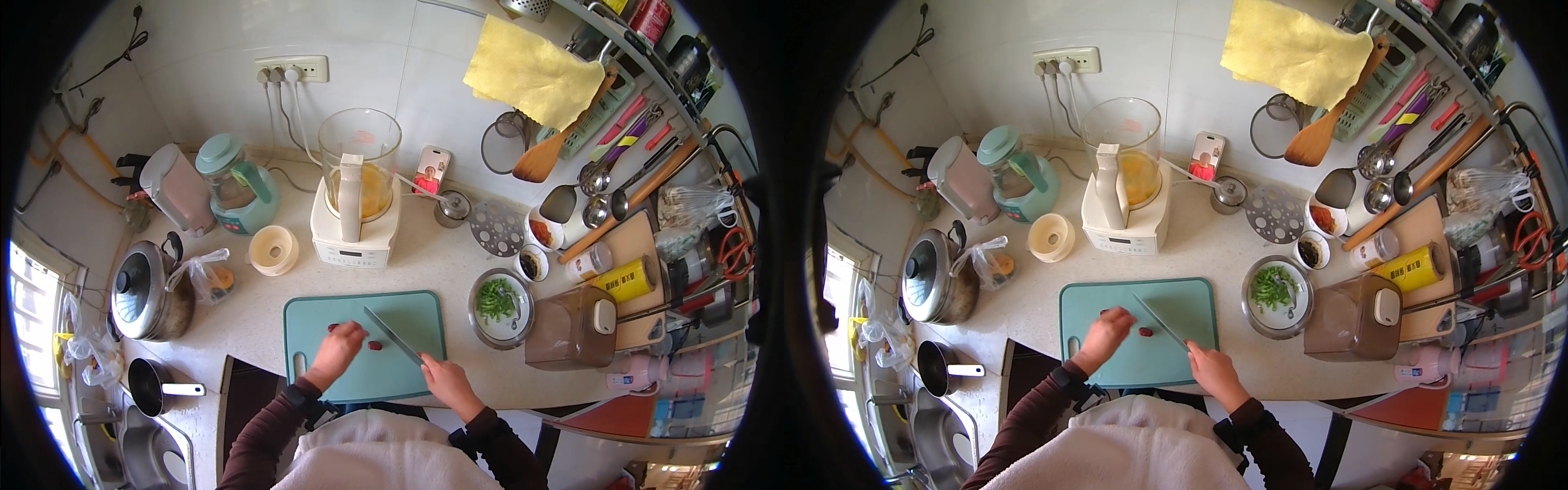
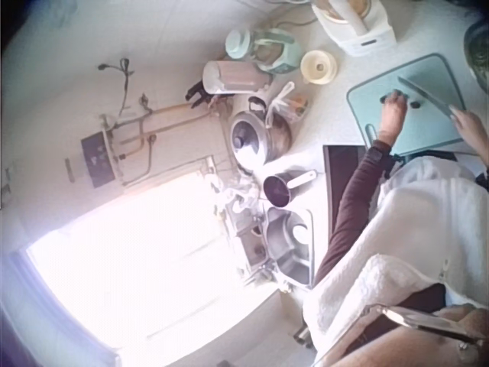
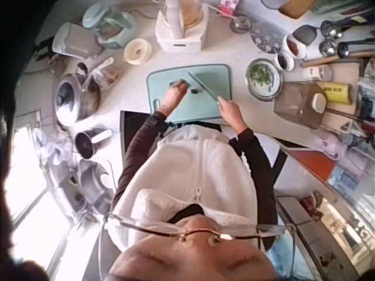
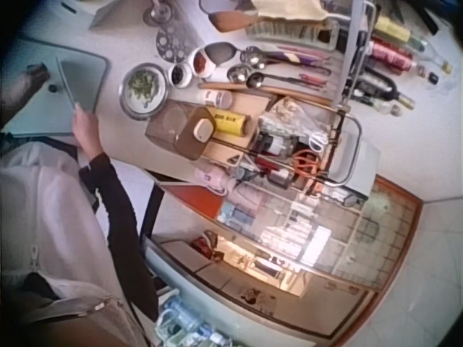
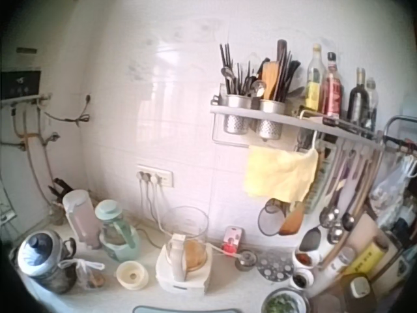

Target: The person retrieves red dates from a plastic bag, washes them at the sink, and slices them on a cutting board with a knife. The sliced pieces are then transferred into a blender jar. The person also washes the knife and cutting board afterward.

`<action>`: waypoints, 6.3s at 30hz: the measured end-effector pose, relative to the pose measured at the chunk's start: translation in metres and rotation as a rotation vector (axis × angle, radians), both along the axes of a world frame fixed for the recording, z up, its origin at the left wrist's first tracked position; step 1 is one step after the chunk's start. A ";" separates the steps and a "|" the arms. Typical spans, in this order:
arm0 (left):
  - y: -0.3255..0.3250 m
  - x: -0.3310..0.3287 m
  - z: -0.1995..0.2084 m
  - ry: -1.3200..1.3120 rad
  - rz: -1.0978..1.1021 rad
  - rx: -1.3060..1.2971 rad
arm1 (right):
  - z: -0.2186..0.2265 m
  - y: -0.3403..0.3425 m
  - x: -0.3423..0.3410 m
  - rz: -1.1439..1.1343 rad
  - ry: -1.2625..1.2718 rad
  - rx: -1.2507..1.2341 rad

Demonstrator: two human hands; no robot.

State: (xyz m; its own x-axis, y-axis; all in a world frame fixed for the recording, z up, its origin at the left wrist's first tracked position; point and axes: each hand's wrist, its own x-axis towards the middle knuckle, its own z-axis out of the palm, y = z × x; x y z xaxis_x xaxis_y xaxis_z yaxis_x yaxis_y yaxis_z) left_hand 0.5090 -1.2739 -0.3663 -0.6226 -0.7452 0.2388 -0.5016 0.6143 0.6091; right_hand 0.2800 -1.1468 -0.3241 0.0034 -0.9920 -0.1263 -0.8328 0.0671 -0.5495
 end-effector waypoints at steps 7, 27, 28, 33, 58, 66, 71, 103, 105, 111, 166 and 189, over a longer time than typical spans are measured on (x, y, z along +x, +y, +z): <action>0.021 -0.029 -0.023 -0.016 -0.006 0.094 | 0.018 0.007 -0.014 0.069 0.041 0.014; 0.029 -0.056 -0.031 0.041 -0.030 -0.030 | 0.008 0.034 -0.028 0.058 0.044 0.088; 0.028 -0.056 -0.032 0.057 -0.038 -0.020 | 0.009 0.035 -0.027 0.053 0.049 0.077; 0.026 -0.057 -0.037 0.086 -0.074 -0.025 | 0.016 0.040 -0.025 0.017 -0.015 0.059; 0.017 -0.048 -0.037 0.043 -0.111 0.012 | -0.036 -0.004 -0.015 0.057 -0.060 0.142; 0.016 -0.046 -0.046 0.098 -0.086 -0.059 | 0.012 0.024 -0.017 0.176 0.079 0.222; 0.018 -0.047 -0.049 0.078 -0.064 -0.048 | 0.020 0.030 -0.014 0.157 0.118 0.267; 0.014 -0.052 -0.047 0.125 0.040 0.140 | 0.015 -0.001 0.001 0.192 0.263 0.119; 0.015 -0.052 -0.046 0.122 0.048 0.147 | 0.020 -0.006 0.000 0.196 0.229 0.114; 0.018 -0.053 -0.045 0.034 0.111 0.063 | 0.027 -0.020 -0.009 0.255 0.245 0.095; 0.010 -0.047 -0.031 -0.109 -0.218 -0.041 | -0.022 -0.018 -0.005 0.154 0.090 0.117; 0.017 -0.052 -0.054 -0.038 -0.101 -0.013 | -0.018 0.000 -0.021 0.167 0.117 0.120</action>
State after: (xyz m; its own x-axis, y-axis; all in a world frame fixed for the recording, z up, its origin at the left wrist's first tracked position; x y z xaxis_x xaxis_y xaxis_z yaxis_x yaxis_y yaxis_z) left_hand 0.4573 -1.2569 -0.4201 -0.7029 -0.6754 0.2231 -0.4596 0.6706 0.5822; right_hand 0.2586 -1.1469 -0.3421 0.1446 -0.9568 -0.2522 -0.8954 -0.0181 -0.4449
